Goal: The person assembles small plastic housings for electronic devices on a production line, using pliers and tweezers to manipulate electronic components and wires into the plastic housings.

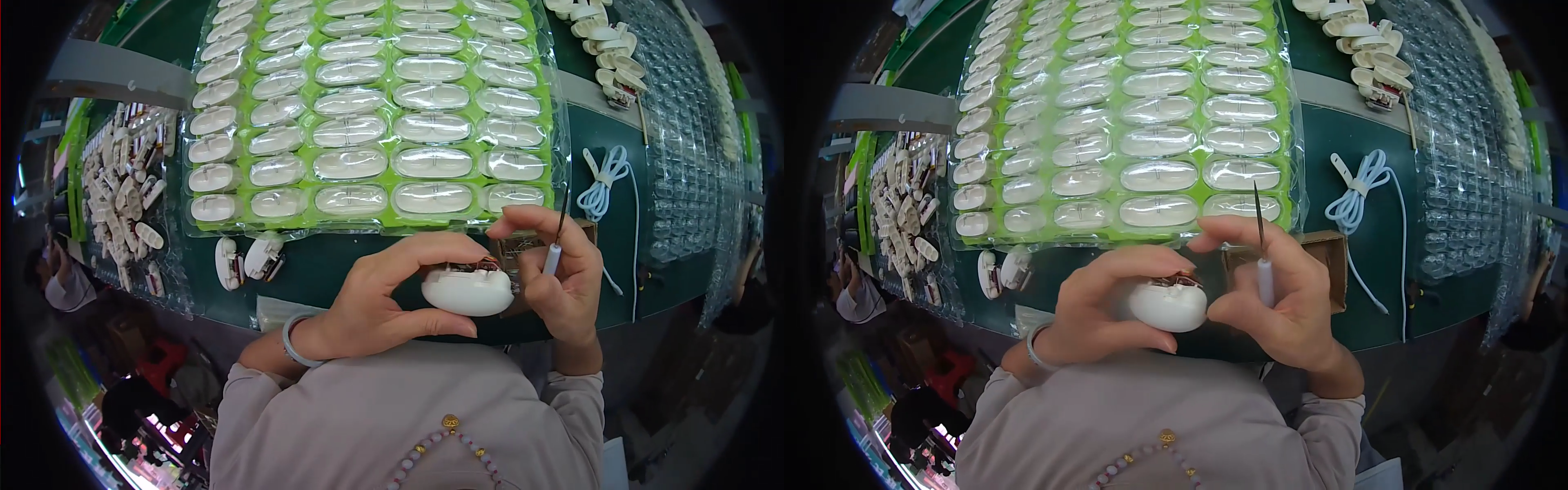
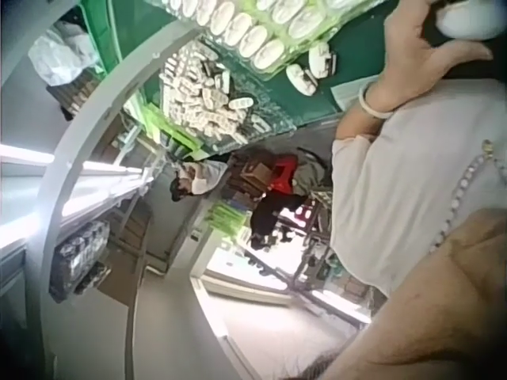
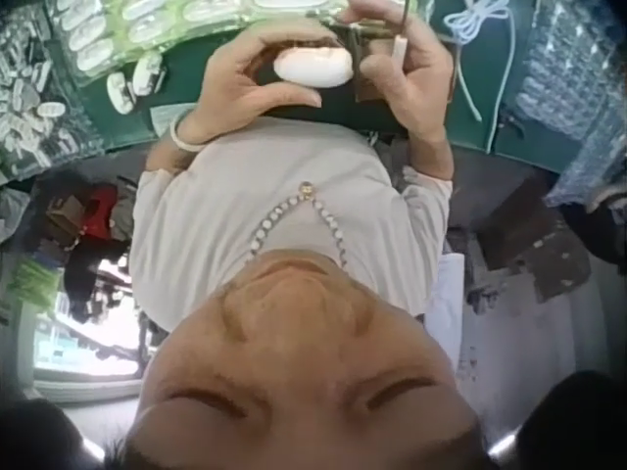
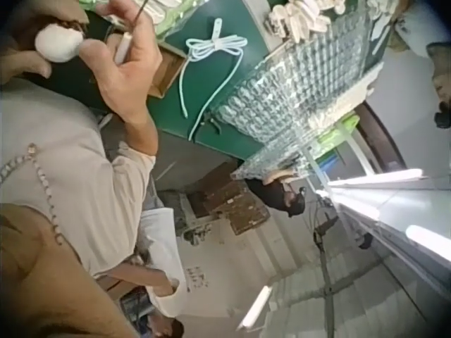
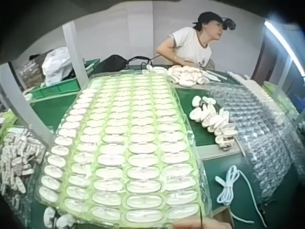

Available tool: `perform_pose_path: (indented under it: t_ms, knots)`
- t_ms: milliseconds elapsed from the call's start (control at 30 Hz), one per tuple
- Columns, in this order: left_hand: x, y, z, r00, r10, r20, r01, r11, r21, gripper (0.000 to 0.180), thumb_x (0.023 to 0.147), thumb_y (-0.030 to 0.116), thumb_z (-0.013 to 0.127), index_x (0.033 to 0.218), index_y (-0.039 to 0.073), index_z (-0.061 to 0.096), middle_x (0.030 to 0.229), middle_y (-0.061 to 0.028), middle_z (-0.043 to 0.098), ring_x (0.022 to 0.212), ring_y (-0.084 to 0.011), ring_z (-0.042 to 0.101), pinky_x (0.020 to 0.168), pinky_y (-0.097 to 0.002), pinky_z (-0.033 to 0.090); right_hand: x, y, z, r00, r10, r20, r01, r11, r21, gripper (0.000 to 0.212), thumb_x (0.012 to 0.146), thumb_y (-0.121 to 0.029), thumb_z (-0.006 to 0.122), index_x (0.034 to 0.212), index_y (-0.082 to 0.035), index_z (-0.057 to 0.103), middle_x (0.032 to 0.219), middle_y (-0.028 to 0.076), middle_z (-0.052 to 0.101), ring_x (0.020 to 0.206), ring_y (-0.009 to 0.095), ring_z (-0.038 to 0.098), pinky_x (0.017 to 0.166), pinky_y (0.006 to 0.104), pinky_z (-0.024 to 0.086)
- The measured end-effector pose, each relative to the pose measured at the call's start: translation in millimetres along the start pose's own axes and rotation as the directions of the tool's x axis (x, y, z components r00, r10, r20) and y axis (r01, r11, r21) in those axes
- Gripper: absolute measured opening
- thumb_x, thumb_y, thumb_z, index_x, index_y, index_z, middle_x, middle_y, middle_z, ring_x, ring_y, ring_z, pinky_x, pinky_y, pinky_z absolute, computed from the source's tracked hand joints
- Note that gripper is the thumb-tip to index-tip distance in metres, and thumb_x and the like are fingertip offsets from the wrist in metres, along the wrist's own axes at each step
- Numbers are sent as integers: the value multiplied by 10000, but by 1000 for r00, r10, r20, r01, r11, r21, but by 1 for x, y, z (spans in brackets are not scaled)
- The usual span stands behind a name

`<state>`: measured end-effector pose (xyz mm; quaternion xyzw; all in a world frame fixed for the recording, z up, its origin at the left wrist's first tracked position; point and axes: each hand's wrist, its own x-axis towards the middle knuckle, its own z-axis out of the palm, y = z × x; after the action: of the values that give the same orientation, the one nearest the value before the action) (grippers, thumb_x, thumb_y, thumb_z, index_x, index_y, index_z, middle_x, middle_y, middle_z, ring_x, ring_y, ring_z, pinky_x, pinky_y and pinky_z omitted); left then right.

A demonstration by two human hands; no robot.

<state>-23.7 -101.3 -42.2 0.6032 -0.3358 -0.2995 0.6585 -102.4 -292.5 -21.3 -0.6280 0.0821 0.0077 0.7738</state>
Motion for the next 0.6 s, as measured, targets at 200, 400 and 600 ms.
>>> perform_pose_path:
  t_ms: [200, 400, 600]
  knots:
    - [0, 1, -2, 977, 147, -153, -121, 978, 169, 578, 620, 106, 798, 1132, 43, 537, 1106, -97, 568, 977, -184, 563, 808, -292, 460, -3, 2, 2, 993, 99, 68, -88, 984, -154, 544, 694, -51, 744, 1177, 20, 501, 944, 17, 616, 530, -36, 351, 477, 128, 287]
    - [-2, -2, 0, 985, 77, -152, -117, 953, -280, 636, 627, 66, 797, 1178, 13, 485, 1147, -108, 531, 1020, -176, 533, 872, -311, 432, -2, 3, 18, 967, 224, 123, -234, 969, 80, 473, 748, -25, 692, 1170, 31, 484, 871, 44, 629, 697, 41, 506, 615, 174, 407]
    - [-4, 1, 5, 953, -201, -225, -66, 589, -806, 439, 905, 447, 409, 1190, 114, 387, 1078, -116, 444, 1023, -244, 508, 960, -445, 387, -16, -12, 18, 984, 79, 160, -59, 990, -129, 400, 859, -27, 477, 1242, 64, 412, 882, 102, 601, 686, 114, 555, 627, 225, 451]
